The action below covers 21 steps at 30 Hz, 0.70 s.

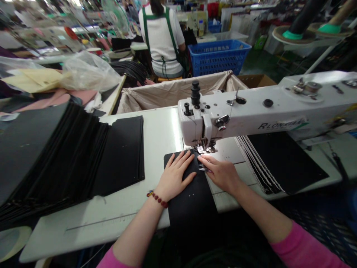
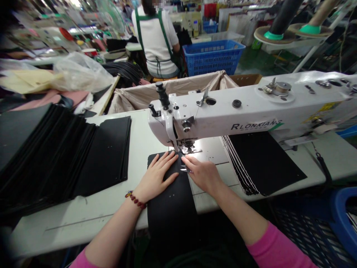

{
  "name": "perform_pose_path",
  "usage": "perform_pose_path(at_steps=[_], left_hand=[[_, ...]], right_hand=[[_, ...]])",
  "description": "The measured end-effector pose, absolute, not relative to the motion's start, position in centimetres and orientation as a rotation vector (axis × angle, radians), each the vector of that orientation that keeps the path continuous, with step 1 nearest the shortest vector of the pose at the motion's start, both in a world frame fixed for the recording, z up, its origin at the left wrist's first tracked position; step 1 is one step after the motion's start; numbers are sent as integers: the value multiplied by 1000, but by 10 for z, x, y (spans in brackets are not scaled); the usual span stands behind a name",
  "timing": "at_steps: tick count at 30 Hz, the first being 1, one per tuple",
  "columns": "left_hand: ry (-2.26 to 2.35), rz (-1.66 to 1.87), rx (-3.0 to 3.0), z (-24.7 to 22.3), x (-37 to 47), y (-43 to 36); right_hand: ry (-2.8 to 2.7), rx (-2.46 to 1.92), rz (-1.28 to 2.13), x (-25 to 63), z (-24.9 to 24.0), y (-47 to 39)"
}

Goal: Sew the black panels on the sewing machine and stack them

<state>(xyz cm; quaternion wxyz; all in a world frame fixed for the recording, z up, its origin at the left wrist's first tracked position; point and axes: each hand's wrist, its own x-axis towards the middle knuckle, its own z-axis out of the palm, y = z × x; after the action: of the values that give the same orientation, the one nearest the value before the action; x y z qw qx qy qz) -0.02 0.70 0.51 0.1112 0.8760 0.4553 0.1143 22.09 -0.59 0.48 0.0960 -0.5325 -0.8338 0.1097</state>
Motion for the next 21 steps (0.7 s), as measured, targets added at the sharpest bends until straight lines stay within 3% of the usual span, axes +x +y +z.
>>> perform_pose_path(at_steps=[21], left_hand=[[1282, 411, 2577, 2, -4, 8]], right_hand=[[-2475, -1569, 294, 222, 4, -6]])
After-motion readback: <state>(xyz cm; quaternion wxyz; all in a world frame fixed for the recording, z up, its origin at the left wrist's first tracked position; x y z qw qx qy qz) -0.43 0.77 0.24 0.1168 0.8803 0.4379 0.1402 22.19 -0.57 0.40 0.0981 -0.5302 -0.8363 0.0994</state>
